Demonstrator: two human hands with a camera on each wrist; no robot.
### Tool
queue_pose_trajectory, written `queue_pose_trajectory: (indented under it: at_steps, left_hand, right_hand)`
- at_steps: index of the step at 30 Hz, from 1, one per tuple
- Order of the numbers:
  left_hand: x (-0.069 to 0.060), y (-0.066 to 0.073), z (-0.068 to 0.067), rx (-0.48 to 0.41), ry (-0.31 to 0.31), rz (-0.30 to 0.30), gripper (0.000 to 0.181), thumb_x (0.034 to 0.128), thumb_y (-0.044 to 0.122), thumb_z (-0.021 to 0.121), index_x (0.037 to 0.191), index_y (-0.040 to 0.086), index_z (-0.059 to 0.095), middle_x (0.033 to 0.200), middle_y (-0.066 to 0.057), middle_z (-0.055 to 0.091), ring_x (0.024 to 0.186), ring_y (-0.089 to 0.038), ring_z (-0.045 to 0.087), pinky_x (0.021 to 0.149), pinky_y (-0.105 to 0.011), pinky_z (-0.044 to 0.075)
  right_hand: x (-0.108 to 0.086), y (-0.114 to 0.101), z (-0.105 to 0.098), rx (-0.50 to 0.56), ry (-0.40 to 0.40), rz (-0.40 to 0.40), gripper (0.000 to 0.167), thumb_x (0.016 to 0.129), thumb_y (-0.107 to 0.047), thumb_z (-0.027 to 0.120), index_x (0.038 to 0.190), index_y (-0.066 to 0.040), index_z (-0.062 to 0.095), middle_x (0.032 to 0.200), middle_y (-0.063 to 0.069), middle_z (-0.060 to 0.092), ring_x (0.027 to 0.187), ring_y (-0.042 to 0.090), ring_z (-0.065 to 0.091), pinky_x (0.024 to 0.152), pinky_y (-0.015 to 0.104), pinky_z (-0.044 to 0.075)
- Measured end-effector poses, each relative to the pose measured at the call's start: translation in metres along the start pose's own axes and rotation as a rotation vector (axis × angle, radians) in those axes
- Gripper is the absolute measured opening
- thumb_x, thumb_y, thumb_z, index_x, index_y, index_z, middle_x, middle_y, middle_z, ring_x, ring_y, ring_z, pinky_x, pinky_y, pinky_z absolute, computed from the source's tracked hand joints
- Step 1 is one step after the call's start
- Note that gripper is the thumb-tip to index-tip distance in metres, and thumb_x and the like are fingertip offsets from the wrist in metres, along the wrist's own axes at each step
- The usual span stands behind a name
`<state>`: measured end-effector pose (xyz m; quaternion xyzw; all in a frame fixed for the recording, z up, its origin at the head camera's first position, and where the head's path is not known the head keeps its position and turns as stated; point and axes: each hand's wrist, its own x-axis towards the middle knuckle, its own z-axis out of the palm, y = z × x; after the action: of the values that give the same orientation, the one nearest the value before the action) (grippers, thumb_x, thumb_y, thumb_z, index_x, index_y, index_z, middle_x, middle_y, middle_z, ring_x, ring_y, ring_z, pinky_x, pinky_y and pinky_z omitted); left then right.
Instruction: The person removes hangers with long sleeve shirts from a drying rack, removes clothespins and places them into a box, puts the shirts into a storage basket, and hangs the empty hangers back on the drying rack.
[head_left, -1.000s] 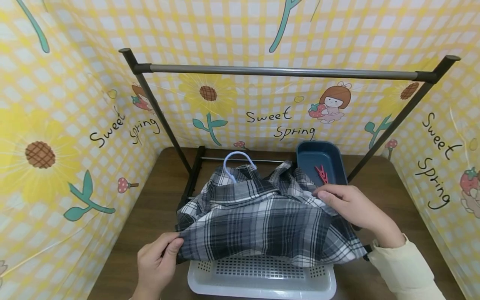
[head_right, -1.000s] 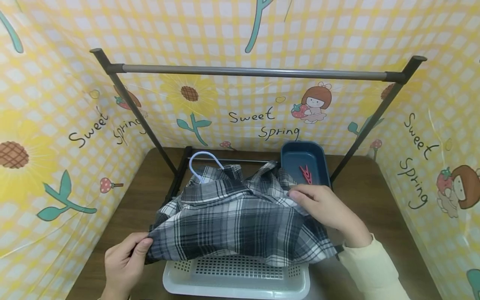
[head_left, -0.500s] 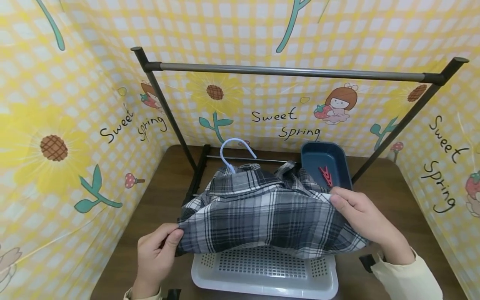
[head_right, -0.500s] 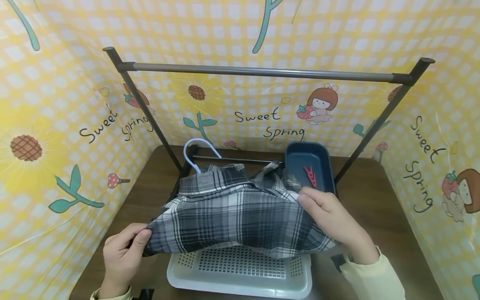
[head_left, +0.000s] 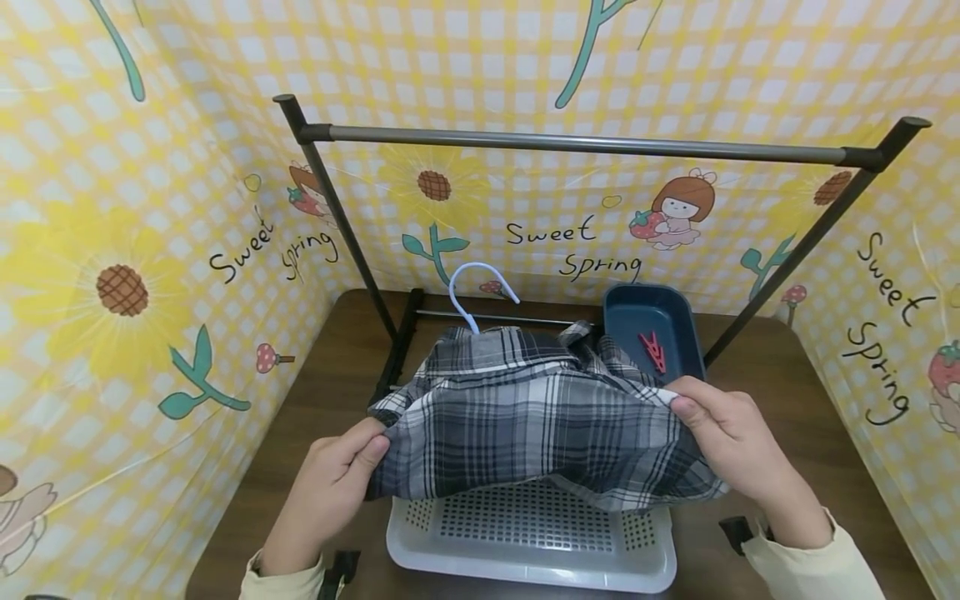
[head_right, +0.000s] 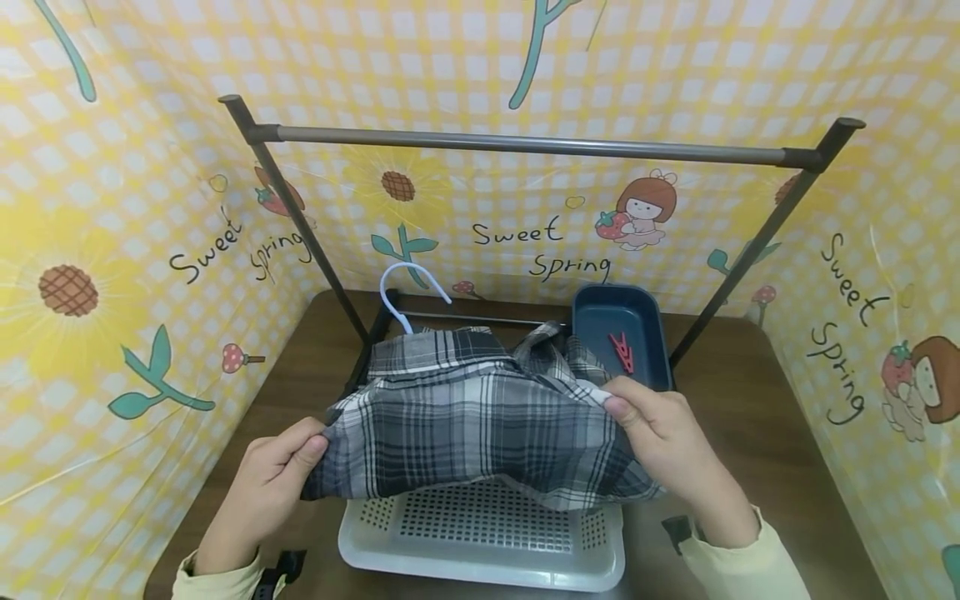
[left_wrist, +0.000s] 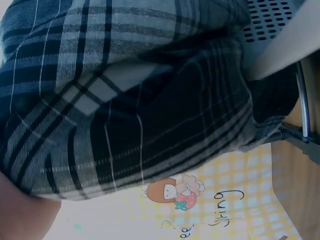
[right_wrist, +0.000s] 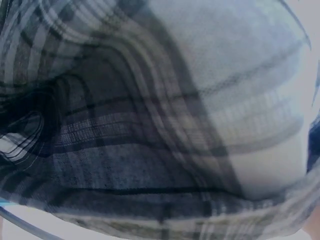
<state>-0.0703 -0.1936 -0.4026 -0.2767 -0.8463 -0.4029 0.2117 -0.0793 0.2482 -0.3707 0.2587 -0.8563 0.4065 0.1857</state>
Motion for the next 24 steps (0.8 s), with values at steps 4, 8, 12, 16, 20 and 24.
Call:
queue_pose_trajectory:
  at_steps: [4, 8, 12, 16, 20, 24]
  left_hand:
    - [0.004, 0.004, 0.001, 0.053, -0.015, -0.012, 0.025, 0.0938, -0.003, 0.064, 0.089, 0.020, 0.056, 0.067, 0.015, 0.043, 0.057, -0.001, 0.043, 0.051, -0.017, 0.036]
    - [0.007, 0.006, 0.003, 0.071, -0.021, -0.012, 0.024, 0.0952, -0.001, 0.064, 0.088, 0.021, 0.055, 0.067, 0.013, 0.043, 0.057, -0.002, 0.043, 0.051, -0.018, 0.037]
    - [0.011, 0.006, 0.004, 0.051, -0.008, 0.005, 0.024, 0.0955, -0.001, 0.064, 0.087, 0.019, 0.055, 0.067, 0.013, 0.042, 0.057, -0.003, 0.043, 0.051, -0.018, 0.037]
    - [0.015, 0.006, 0.005, 0.034, 0.002, 0.020, 0.023, 0.0971, 0.003, 0.063, 0.084, 0.019, 0.053, 0.065, 0.013, 0.040, 0.057, -0.003, 0.041, 0.050, -0.018, 0.036]
    - [0.016, 0.008, 0.007, 0.021, -0.004, 0.029, 0.023, 0.0998, 0.009, 0.061, 0.082, 0.019, 0.051, 0.064, 0.014, 0.037, 0.056, -0.001, 0.040, 0.048, -0.017, 0.034]
    - [0.018, 0.010, 0.009, 0.041, 0.000, 0.021, 0.023, 0.0988, 0.008, 0.062, 0.081, 0.019, 0.052, 0.063, 0.013, 0.039, 0.055, -0.002, 0.040, 0.048, -0.018, 0.034]
  right_hand:
    - [-0.002, -0.001, 0.002, -0.009, 0.013, 0.005, 0.017, 0.102, -0.005, 0.057, 0.094, -0.016, 0.066, 0.073, -0.013, 0.054, 0.066, 0.006, 0.051, 0.057, 0.022, 0.039]
    - [-0.003, -0.002, 0.003, -0.011, 0.031, -0.003, 0.017, 0.101, -0.003, 0.058, 0.094, -0.017, 0.066, 0.072, -0.013, 0.054, 0.065, 0.006, 0.050, 0.057, 0.022, 0.038]
    - [-0.002, -0.002, 0.006, -0.006, 0.047, -0.011, 0.016, 0.101, -0.004, 0.059, 0.093, -0.017, 0.066, 0.070, -0.013, 0.050, 0.063, 0.006, 0.048, 0.056, 0.022, 0.036]
    - [-0.002, -0.004, 0.010, -0.011, 0.040, -0.002, 0.018, 0.100, -0.003, 0.059, 0.092, -0.018, 0.065, 0.070, -0.014, 0.050, 0.063, 0.006, 0.048, 0.056, 0.022, 0.037]
    - [-0.003, -0.004, 0.012, -0.019, 0.040, 0.005, 0.020, 0.100, -0.001, 0.059, 0.092, -0.018, 0.065, 0.069, -0.014, 0.050, 0.062, 0.006, 0.048, 0.055, 0.022, 0.037]
    - [-0.004, -0.003, 0.015, -0.016, 0.035, 0.001, 0.019, 0.100, -0.002, 0.059, 0.092, -0.018, 0.065, 0.067, -0.015, 0.046, 0.061, 0.006, 0.047, 0.055, 0.022, 0.036]
